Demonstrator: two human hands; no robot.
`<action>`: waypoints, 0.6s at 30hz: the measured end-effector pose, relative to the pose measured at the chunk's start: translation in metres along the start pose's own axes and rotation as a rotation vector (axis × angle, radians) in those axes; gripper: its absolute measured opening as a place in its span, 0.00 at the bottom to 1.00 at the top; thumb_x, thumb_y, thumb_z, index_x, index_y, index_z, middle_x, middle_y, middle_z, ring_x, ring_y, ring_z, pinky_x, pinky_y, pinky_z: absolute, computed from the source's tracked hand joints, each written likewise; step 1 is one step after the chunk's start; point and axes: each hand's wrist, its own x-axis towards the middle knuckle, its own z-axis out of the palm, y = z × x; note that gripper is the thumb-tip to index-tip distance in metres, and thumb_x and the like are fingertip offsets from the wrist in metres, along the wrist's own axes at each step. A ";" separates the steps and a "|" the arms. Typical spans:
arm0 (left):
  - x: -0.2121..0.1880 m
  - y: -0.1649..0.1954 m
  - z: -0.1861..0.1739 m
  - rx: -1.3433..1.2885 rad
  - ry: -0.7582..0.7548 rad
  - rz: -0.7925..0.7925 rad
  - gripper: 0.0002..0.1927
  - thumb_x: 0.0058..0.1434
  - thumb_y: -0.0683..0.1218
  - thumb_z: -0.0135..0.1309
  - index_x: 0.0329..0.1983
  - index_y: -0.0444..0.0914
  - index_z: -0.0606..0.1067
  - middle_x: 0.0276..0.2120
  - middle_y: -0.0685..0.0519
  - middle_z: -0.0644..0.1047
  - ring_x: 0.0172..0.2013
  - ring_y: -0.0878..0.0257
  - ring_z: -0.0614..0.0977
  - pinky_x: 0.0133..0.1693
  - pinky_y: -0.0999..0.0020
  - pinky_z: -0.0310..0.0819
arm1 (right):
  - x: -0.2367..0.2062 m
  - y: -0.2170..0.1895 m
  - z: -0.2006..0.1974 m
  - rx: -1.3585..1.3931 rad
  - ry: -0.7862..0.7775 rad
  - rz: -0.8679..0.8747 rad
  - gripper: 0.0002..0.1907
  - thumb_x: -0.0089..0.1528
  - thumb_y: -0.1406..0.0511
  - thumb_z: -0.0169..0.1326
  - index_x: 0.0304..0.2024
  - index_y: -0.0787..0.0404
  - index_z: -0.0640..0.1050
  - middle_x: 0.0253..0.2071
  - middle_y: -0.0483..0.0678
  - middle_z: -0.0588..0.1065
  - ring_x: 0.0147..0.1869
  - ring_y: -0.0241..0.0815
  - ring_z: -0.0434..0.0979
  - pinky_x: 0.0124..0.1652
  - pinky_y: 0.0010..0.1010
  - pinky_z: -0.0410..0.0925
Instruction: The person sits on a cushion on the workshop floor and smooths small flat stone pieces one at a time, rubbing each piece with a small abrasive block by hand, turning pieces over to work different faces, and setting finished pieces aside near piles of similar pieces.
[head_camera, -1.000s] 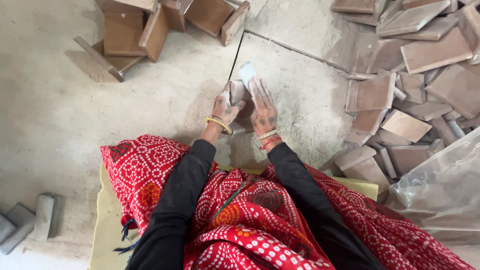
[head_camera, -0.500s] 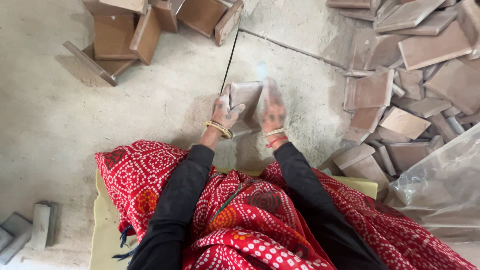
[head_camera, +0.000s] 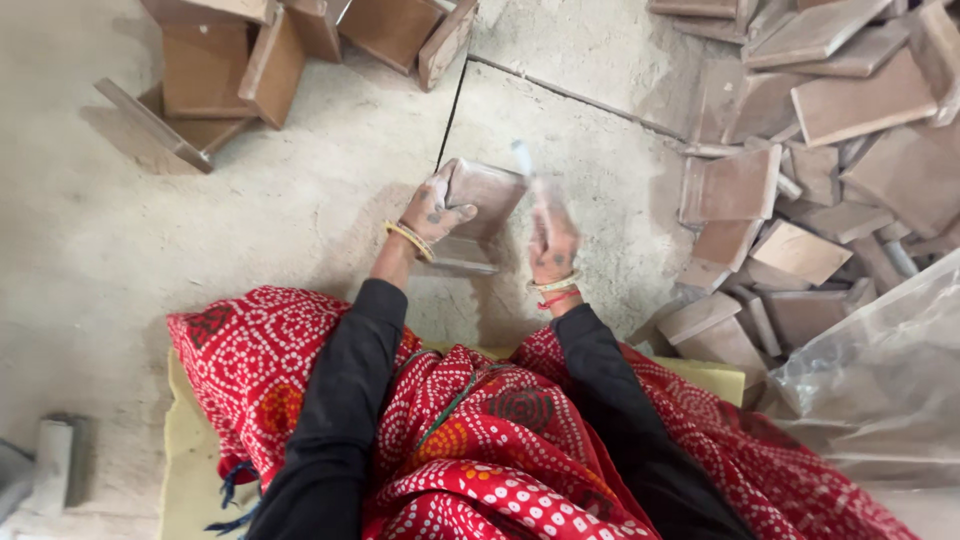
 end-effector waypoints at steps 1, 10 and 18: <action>0.004 -0.002 -0.002 -0.062 -0.008 0.050 0.45 0.55 0.43 0.69 0.71 0.26 0.59 0.61 0.37 0.72 0.61 0.53 0.74 0.62 0.63 0.66 | 0.007 -0.007 -0.004 0.023 -0.021 -0.058 0.16 0.69 0.71 0.49 0.59 0.63 0.76 0.55 0.61 0.77 0.58 0.60 0.79 0.58 0.45 0.72; 0.013 0.020 -0.002 -0.085 -0.174 -0.137 0.37 0.54 0.42 0.61 0.68 0.32 0.67 0.55 0.44 0.81 0.51 0.61 0.80 0.56 0.69 0.74 | 0.063 -0.062 0.004 0.082 -0.133 -0.335 0.26 0.63 0.78 0.46 0.64 0.66 0.74 0.66 0.58 0.72 0.73 0.58 0.70 0.71 0.47 0.64; 0.006 0.030 -0.012 -0.318 -0.140 -0.098 0.39 0.53 0.39 0.65 0.69 0.31 0.63 0.54 0.47 0.76 0.51 0.64 0.74 0.54 0.68 0.70 | 0.053 -0.033 -0.019 -0.121 -0.262 -0.480 0.30 0.58 0.81 0.49 0.62 0.62 0.75 0.66 0.53 0.73 0.73 0.52 0.70 0.72 0.45 0.62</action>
